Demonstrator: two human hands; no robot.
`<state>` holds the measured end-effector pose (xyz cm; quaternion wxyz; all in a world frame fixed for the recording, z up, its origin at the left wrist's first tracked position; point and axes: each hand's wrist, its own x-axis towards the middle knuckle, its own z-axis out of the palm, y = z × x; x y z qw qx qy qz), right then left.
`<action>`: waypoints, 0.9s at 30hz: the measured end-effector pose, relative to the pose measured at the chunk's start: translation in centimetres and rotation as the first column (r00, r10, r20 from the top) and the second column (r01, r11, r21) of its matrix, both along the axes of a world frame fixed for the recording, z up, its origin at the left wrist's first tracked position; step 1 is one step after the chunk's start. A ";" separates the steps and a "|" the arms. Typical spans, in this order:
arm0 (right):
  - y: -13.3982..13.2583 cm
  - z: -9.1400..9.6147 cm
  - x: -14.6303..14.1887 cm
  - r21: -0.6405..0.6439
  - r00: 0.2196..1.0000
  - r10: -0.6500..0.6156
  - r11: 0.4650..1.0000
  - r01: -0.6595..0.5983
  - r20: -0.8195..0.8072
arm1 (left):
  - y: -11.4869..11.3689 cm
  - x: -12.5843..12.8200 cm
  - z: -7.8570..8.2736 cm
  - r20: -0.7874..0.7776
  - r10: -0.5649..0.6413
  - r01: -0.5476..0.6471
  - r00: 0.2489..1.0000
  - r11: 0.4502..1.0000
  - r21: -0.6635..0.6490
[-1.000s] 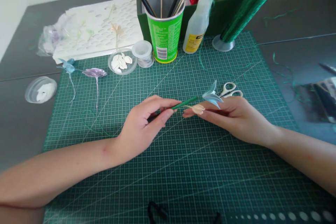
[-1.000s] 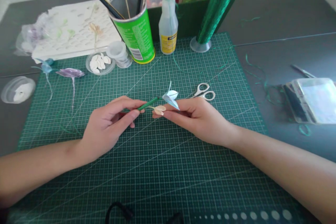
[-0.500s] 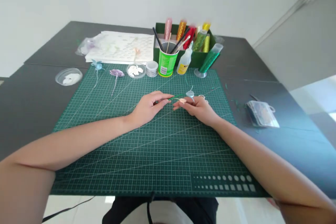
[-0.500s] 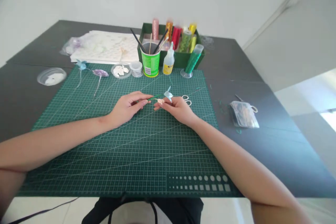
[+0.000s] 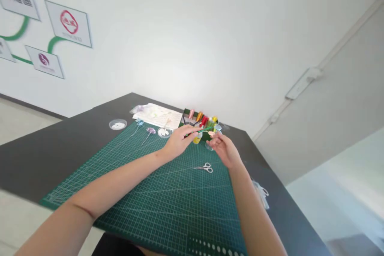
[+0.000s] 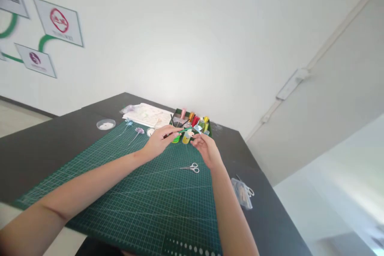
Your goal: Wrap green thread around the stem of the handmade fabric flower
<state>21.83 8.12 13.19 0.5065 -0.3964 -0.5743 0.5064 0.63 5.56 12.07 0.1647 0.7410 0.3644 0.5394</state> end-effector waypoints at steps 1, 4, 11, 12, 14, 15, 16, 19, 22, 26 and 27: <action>-0.5 1.9 0.4 0.037 1.000 -0.008 0.999 0.007 0.009 | -0.4 0.4 1.7 0.027 0.005 -0.006 1.000 0.999 0.035; -3.2 6.6 0.9 0.181 0.994 -0.099 0.979 0.089 0.042 | -2.4 1.4 6.5 0.121 -0.045 0.041 0.992 0.998 0.040; -11.7 9.4 -1.7 0.539 0.961 -0.276 0.814 0.217 0.031 | -10.0 2.2 11.6 0.152 -0.109 0.090 0.982 0.988 0.128; -12.6 9.3 -2.2 0.547 0.964 -0.264 0.810 0.210 0.020 | -10.8 2.2 11.7 0.169 -0.112 0.085 0.979 0.984 0.155; -14.0 9.2 -3.1 0.554 0.960 -0.280 0.802 0.224 0.016 | -12.1 2.1 11.8 0.199 -0.108 0.069 0.974 0.979 0.194; -14.6 9.2 -3.5 0.566 0.957 -0.291 0.791 0.231 0.016 | -12.5 2.1 11.8 0.213 -0.110 0.067 0.971 0.977 0.201; -15.2 9.2 -3.8 0.580 0.951 -0.309 0.776 0.249 0.005 | -12.9 2.1 11.8 0.215 -0.115 0.067 0.970 0.974 0.217; -16.5 9.2 -4.6 0.585 0.918 -0.390 0.727 0.359 -0.078 | -13.6 2.2 11.8 0.162 -0.129 0.088 0.978 0.967 0.237; -17.2 9.1 -4.8 0.564 0.887 -0.457 0.714 0.414 -0.071 | -14.1 2.4 11.8 0.180 -0.093 0.041 0.979 0.961 0.272; -17.5 9.1 -4.4 0.598 0.841 -0.540 0.669 0.442 -0.017 | -14.4 2.9 11.7 0.203 0.010 -0.071 0.979 0.952 0.297; -17.5 9.1 -4.3 0.607 0.831 -0.556 0.652 0.454 -0.024 | -14.3 3.1 11.7 0.196 0.031 -0.090 0.980 0.949 0.301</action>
